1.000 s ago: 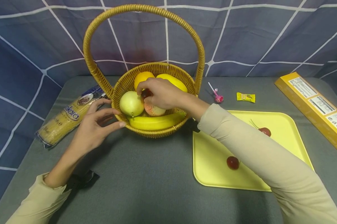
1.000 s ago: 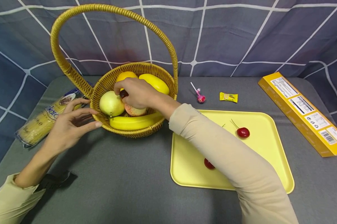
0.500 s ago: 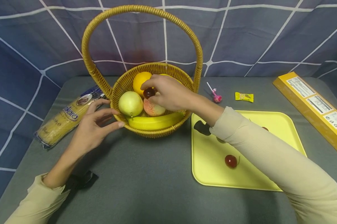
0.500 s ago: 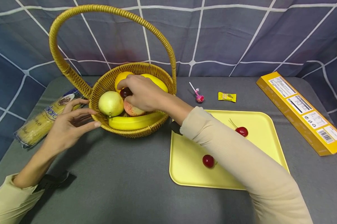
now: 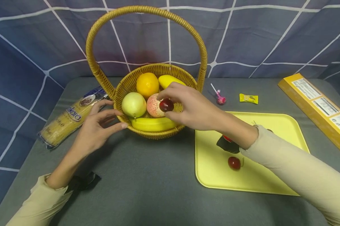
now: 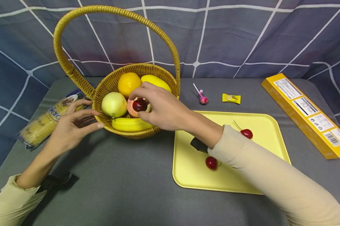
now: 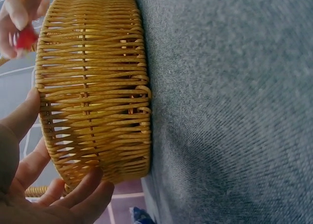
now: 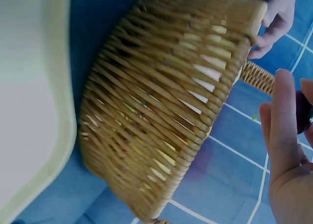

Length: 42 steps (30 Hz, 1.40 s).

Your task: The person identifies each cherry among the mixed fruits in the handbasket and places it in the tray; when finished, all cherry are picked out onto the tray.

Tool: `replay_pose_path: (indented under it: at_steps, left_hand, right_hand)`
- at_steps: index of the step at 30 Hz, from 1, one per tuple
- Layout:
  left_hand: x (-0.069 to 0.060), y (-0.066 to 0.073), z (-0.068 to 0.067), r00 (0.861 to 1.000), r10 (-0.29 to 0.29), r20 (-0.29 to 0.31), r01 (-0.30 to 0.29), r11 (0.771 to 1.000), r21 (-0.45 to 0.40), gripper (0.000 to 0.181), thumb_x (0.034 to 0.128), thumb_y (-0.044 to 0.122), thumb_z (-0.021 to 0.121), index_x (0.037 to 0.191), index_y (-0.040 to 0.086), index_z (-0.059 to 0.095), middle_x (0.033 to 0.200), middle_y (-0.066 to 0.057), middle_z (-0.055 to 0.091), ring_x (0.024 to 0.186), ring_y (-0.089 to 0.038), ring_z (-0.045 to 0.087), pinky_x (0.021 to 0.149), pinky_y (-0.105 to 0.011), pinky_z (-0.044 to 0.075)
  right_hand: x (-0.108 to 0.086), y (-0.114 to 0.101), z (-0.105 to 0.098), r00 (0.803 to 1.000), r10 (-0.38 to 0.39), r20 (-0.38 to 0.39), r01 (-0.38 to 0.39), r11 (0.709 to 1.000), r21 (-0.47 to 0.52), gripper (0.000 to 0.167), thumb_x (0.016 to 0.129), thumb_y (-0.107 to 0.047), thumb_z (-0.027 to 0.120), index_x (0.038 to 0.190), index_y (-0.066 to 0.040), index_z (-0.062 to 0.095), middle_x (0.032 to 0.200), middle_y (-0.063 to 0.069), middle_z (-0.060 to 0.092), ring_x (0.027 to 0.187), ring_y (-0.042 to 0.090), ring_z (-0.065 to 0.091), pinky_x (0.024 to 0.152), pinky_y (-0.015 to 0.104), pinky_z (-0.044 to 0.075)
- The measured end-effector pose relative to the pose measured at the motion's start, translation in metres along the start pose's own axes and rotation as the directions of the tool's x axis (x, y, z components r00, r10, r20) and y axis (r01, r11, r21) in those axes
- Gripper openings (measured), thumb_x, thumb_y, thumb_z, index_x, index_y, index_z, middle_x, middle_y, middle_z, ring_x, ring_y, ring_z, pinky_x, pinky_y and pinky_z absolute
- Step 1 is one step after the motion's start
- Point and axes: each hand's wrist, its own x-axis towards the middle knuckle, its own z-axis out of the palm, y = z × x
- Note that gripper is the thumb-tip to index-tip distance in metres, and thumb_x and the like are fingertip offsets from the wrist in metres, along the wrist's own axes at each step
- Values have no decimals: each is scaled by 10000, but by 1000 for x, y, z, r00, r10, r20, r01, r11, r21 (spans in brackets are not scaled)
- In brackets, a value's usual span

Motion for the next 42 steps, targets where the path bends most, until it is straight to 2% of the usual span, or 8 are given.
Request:
replay_pose_path:
  at_steps: [4,9,12,17,24,33,36,42]
  left_hand:
    - [0,1,-1,1000,-7,1,7,1000,0,289,853,81,786,1081,-57,674,1398,-100,379,1225,-337,507,1048,-270,452]
    - [-1,1,0,1000,-6,-2,6,1000,-13,291,852,72,785,1080,-68,671,1388,-107,384,1217,-328,515,1042,-264,457]
    - [0,1,1,1000,-3,-3,3,1000,-18,288,852,69,783,1079,-69,670,1389,-110,381,1220,-323,510,1045,-273,457]
    - [1,1,2,1000,-6,0,6,1000,-17,281,855,80,783,1078,-53,675,1396,-100,378,1236,-318,494,1056,-310,454]
    - [0,2,1,1000,-8,-5,8,1000,-7,295,855,87,785,1091,-53,675,1403,-96,377,1243,-332,489,1055,-313,455]
    - [-1,1,2,1000,-20,2,20,1000,-17,291,856,88,784,1087,-50,674,1420,-91,366,1245,-326,485,1058,-334,456]
    - [-1,1,1,1000,-18,-2,18,1000,-16,289,854,83,785,1085,-51,674,1416,-94,367,1250,-324,481,1061,-331,452]
    - [-1,2,1,1000,-20,0,20,1000,-15,297,857,87,783,1095,-52,672,1422,-96,363,1265,-330,463,1065,-340,450]
  right_hand:
    - [-24,-4,-6,999,38,-18,-38,999,17,355,865,-122,742,1211,-75,680,1030,-25,607,908,129,532,752,308,502]
    - [-54,-2,-13,998,40,-58,-37,998,49,278,849,-92,784,1118,-122,724,1028,-71,612,907,94,535,552,254,500]
    - [-73,4,-18,995,80,-57,-75,993,86,286,842,-73,790,1105,-162,724,1036,-104,614,917,83,542,459,237,476]
    - [-109,13,-25,980,193,-41,-185,971,149,302,852,-61,779,1107,-204,702,1049,-126,627,943,81,549,495,226,525]
    - [-156,22,-30,960,271,-64,-255,948,190,388,816,91,750,1103,-151,651,1041,-39,599,870,114,540,501,223,521]
    - [-203,30,-36,950,311,8,-311,950,-1,460,754,32,827,1070,-239,631,975,-141,595,859,62,535,591,199,493]
    - [-212,33,-35,958,286,5,-285,957,-44,502,714,36,849,1053,-258,624,965,-147,585,886,40,548,593,184,497]
    - [-221,39,-30,973,229,-1,-227,960,-166,543,665,6,873,1018,-294,590,906,-189,545,797,6,527,574,135,416]
